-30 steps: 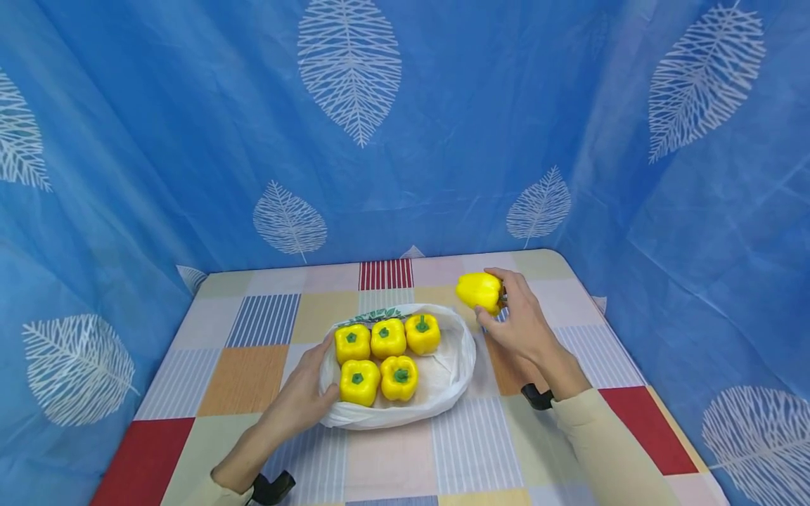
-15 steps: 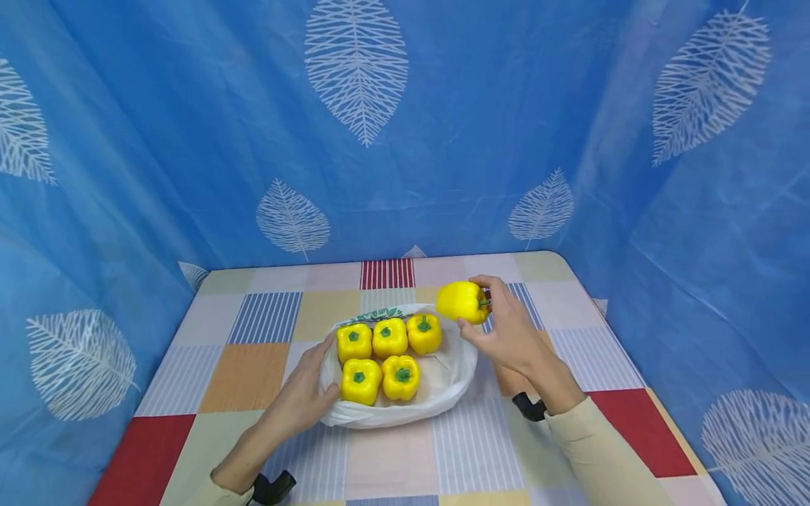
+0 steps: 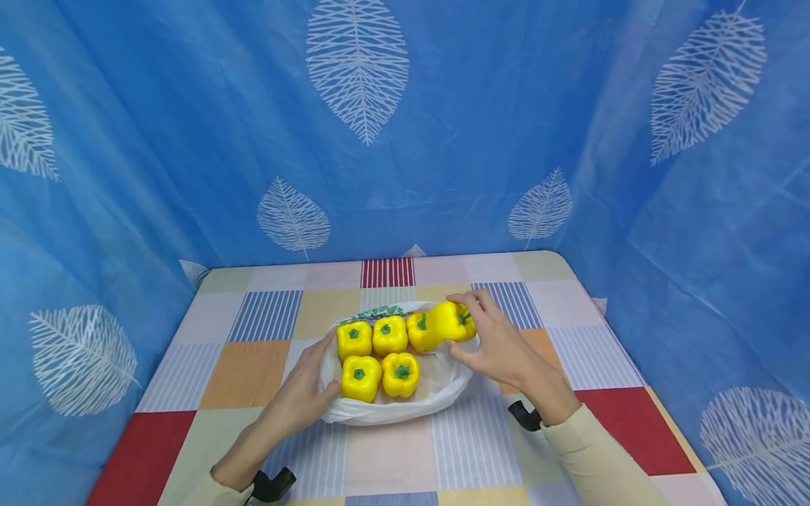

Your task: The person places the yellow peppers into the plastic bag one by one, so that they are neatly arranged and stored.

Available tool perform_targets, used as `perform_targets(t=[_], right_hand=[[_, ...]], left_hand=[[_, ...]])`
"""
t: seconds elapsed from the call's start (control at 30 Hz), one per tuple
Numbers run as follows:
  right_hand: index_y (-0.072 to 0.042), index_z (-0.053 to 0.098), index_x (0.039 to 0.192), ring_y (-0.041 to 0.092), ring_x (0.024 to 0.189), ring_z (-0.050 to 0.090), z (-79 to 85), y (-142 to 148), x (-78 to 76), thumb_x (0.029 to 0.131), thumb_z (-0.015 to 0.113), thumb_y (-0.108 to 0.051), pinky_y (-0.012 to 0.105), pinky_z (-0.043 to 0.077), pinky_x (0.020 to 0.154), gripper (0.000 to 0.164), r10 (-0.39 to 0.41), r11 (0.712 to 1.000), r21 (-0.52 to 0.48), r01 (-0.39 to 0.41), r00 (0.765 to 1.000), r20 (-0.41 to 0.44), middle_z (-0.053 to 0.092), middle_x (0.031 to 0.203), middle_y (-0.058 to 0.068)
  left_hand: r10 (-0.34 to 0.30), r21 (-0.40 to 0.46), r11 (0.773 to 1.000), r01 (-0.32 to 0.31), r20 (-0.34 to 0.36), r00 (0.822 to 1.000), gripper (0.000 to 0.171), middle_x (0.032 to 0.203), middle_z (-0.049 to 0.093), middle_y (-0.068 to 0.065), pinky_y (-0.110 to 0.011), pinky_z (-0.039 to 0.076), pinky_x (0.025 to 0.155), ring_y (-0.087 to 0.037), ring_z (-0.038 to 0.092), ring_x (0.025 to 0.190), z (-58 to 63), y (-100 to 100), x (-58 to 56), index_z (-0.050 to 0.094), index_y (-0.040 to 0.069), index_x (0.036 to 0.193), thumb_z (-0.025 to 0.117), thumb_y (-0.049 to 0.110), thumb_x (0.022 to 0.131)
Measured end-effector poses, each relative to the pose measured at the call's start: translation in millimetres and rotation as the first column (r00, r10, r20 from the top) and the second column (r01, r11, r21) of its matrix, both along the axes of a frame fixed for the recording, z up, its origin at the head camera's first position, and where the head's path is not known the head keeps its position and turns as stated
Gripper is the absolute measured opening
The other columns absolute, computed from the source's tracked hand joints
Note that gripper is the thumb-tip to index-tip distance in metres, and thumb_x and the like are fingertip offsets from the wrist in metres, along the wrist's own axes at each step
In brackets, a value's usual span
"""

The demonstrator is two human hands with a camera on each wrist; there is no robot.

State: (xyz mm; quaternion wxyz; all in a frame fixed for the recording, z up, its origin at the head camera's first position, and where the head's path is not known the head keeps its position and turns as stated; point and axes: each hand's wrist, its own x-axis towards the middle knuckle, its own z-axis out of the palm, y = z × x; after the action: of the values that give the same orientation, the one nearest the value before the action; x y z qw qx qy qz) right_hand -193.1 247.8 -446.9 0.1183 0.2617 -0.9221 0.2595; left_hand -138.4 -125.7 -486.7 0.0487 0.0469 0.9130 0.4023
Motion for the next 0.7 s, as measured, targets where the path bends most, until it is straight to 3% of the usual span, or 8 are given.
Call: perform_targets(t=[0.3,0.7], right_hand=[[-0.010,0.055,0.159,0.039,0.138,0.068,-6.3,-5.3,4.7,0.096,0.091,-0.025,0.068,0.064,0.116,0.074,0.018,0.999,0.045,-0.021,0.997,0.074,0.063,0.157,0.015],[-0.017,0.061,0.156,0.032,0.129,0.069,-11.5,-6.1,11.0,0.094,0.094,-0.025,0.062,0.070,0.111,0.070,-0.002,0.996,0.094,-0.009,0.994,0.112,0.063,0.151,0.012]], left_hand=[[0.006,-0.011,1.000,-0.006,0.011,1.000,0.096,0.185,0.038,-0.031,-0.073,0.047,0.131,-0.054,0.047,0.168,-1.7,1.1,-0.8,0.030,0.006,0.184,0.076,0.001,0.099],[-0.002,-0.003,1.000,0.002,0.008,1.000,0.098,0.185,0.038,-0.030,-0.075,0.045,0.132,-0.054,0.046,0.169,2.7,2.4,-5.4,0.030,0.008,0.185,0.077,0.001,0.099]])
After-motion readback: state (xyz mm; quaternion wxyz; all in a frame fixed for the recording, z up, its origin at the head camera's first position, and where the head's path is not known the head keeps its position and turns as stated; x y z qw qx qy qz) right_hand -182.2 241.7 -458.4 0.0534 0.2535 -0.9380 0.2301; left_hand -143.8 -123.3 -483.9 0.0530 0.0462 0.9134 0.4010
